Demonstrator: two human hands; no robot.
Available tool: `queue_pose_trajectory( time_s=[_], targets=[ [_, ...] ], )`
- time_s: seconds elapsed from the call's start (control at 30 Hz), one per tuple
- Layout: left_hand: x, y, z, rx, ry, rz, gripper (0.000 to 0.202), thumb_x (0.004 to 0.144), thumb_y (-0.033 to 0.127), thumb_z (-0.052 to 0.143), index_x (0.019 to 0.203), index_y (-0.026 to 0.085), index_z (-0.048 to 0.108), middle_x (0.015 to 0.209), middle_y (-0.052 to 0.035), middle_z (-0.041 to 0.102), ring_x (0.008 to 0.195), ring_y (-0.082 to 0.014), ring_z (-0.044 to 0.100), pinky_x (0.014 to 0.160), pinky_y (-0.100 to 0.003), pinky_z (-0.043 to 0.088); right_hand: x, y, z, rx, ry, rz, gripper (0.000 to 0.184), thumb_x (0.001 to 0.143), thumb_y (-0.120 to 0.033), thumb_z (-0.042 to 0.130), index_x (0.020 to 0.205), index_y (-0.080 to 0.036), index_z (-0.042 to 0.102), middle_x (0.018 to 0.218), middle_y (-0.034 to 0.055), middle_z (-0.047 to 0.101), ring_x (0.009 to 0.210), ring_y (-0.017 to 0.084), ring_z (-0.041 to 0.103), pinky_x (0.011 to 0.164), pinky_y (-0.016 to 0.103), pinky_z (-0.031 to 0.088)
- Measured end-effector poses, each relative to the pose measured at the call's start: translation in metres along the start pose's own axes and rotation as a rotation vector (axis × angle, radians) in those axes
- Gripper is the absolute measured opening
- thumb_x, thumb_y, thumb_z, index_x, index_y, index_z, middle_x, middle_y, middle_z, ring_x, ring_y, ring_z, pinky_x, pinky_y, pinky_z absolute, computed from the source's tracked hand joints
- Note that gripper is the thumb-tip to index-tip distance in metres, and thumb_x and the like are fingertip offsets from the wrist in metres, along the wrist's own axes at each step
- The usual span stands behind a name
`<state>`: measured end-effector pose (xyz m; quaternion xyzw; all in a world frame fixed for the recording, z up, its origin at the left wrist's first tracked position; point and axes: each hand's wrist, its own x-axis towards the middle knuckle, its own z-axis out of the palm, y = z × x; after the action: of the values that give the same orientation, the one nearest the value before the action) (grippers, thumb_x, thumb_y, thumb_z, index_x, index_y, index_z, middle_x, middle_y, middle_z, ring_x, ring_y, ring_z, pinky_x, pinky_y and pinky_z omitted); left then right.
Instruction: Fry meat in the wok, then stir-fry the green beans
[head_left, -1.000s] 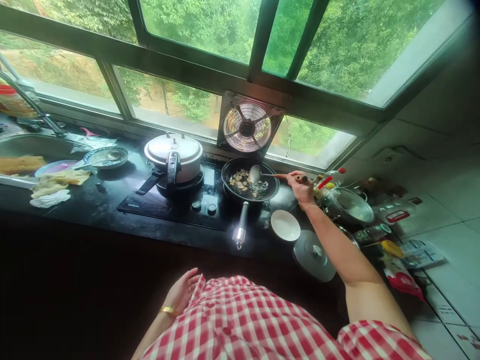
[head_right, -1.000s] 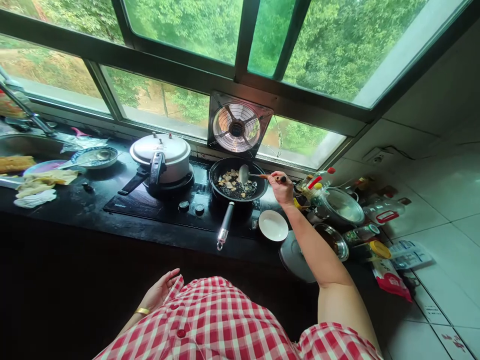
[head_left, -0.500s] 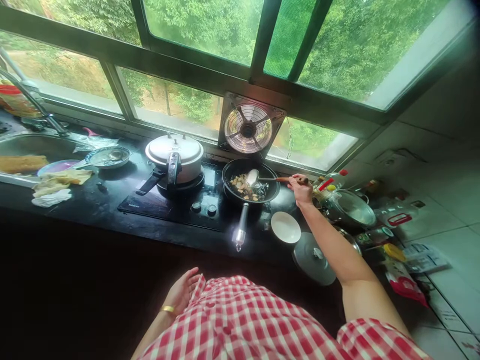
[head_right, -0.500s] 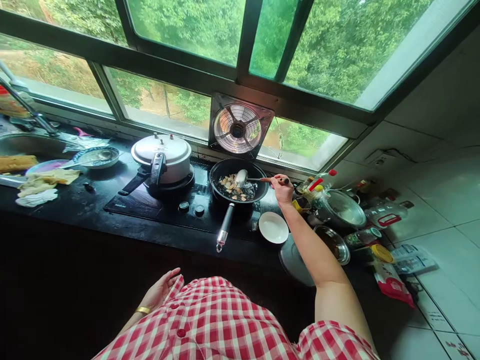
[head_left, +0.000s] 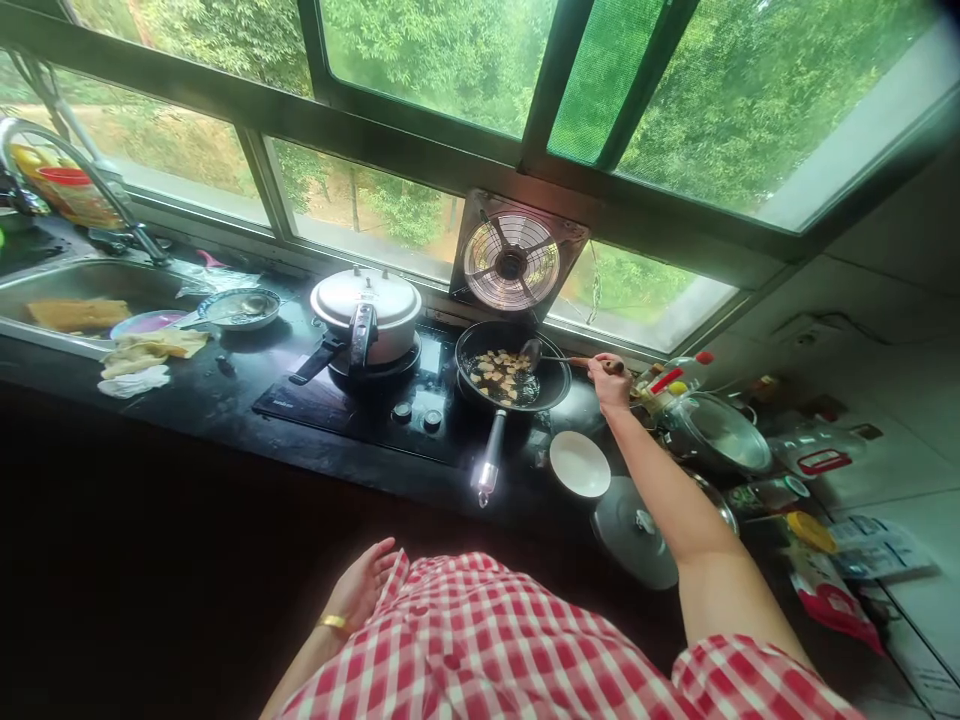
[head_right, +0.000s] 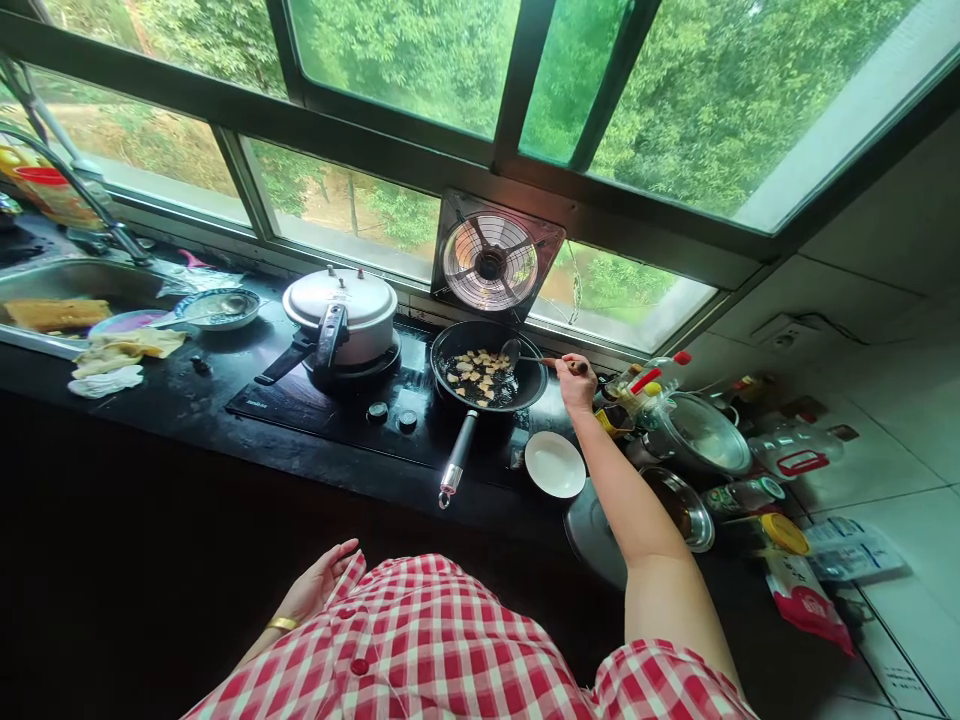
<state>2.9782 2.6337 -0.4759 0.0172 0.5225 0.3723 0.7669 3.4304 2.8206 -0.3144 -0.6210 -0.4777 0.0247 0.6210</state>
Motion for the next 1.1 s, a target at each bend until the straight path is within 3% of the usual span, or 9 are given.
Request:
queue_pose_trajectory(
  time_s=[0.13, 0.4, 0.77, 0.93, 1.1],
  targets=[
    [-0.003, 0.001, 0.002, -0.007, -0.007, 0.001, 0.018, 0.091, 0.018, 0.044, 0.106, 0.011, 0.049, 0.070, -0.0056, 0.062, 0.059, -0.0132, 0.063, 0.060, -0.023, 0.051, -0.004, -0.005, 0.015, 0.254, 0.092, 0.210, 0.024, 0.060, -0.034, 0.068, 0.075, -0.019, 0.058, 0.062, -0.0055, 0.056, 0.052, 0.010, 0.056, 0.052, 0.023, 0.050],
    [-0.001, -0.002, -0.002, -0.020, -0.011, 0.001, 0.019, 0.091, 0.020, 0.044, 0.108, 0.012, 0.049, 0.070, -0.0051, 0.062, 0.059, -0.0137, 0.063, 0.060, -0.024, 0.050, -0.016, -0.029, 0.032, 0.418, 0.048, 0.373, 0.025, 0.055, -0.030, 0.072, 0.073, -0.019, 0.058, 0.066, -0.0049, 0.059, 0.056, 0.010, 0.061, 0.054, 0.021, 0.054],
    [0.004, -0.002, -0.005, -0.015, -0.029, -0.015, 0.020, 0.091, 0.020, 0.043, 0.109, 0.012, 0.049, 0.071, -0.0048, 0.062, 0.060, -0.0134, 0.063, 0.061, -0.025, 0.050, -0.031, -0.069, 0.011, 0.367, -0.225, 0.217, 0.032, 0.060, -0.040, 0.076, 0.078, -0.020, 0.060, 0.073, -0.0026, 0.062, 0.068, 0.014, 0.064, 0.066, 0.029, 0.057],
    [0.008, 0.000, -0.004, 0.004, -0.041, -0.019, 0.019, 0.091, 0.020, 0.044, 0.108, 0.013, 0.049, 0.072, -0.0044, 0.062, 0.060, -0.0132, 0.062, 0.060, -0.024, 0.050, -0.034, -0.063, -0.002, 0.271, -0.259, 0.156, 0.029, 0.063, -0.040, 0.075, 0.079, -0.020, 0.062, 0.073, -0.0004, 0.064, 0.065, 0.016, 0.064, 0.066, 0.032, 0.056],
    [0.010, 0.001, -0.001, 0.016, -0.040, -0.016, 0.018, 0.091, 0.020, 0.044, 0.107, 0.012, 0.050, 0.072, -0.0046, 0.062, 0.060, -0.0132, 0.063, 0.060, -0.024, 0.050, -0.028, -0.064, -0.019, 0.048, -0.235, -0.067, 0.023, 0.068, -0.039, 0.071, 0.079, -0.020, 0.064, 0.081, 0.0014, 0.066, 0.071, 0.016, 0.062, 0.073, 0.033, 0.052]
  ],
)
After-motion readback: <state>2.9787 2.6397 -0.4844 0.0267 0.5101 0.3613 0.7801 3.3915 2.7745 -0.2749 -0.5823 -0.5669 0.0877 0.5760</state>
